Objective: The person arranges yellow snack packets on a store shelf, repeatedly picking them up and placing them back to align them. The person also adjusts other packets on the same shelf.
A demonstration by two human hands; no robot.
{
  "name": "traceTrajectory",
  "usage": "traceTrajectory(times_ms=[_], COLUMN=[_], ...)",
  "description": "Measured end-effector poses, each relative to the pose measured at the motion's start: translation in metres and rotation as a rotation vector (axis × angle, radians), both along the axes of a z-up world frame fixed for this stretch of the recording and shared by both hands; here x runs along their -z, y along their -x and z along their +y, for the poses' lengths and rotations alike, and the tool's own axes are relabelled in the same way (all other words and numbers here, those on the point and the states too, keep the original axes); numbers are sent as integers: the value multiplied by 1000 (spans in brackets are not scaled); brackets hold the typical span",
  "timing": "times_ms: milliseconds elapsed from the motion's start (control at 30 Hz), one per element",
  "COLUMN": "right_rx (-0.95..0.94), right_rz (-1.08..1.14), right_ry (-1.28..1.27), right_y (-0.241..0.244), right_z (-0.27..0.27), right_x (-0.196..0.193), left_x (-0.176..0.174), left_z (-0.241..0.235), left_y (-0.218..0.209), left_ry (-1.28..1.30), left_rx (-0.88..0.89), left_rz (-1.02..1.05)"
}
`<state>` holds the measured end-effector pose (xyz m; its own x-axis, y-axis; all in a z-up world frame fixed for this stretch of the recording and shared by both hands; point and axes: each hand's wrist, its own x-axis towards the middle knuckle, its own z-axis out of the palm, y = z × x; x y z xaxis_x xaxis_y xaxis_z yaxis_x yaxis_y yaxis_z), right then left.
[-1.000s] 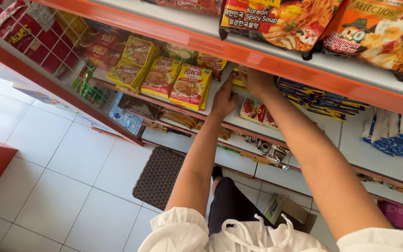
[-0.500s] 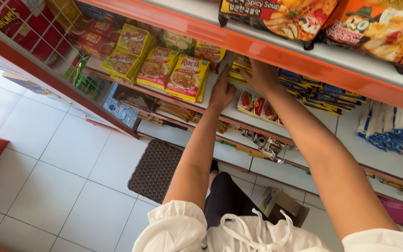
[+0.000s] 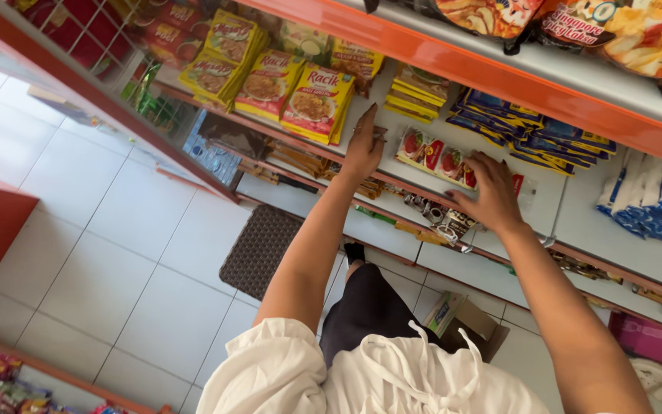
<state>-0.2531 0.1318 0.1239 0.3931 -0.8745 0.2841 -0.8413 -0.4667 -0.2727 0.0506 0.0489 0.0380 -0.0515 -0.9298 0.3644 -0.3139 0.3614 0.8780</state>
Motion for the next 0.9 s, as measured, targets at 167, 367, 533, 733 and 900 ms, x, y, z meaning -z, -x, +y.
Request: traceTrajectory(times_ms=[167,367,533,733,900], right_rx=[6,-59,-72,-36,25], right_rz=[64,-4,-8,48,129], right_ry=[72,83,85,93,267], right_y=[3,-11,-23,-11,12], right_z=[-8,-16,-20,-13,-8], right_x=[11,6,0,-4,-2], left_x=[3,0,-3,1,-5], left_z=[23,27,25,21,22], left_y=[-10,-11,-10,-13,-13], left_ry=[94,11,69,63,70], left_rx=[25,3,0,36,52], left_rz=[-32,-11,-21,-14,-69])
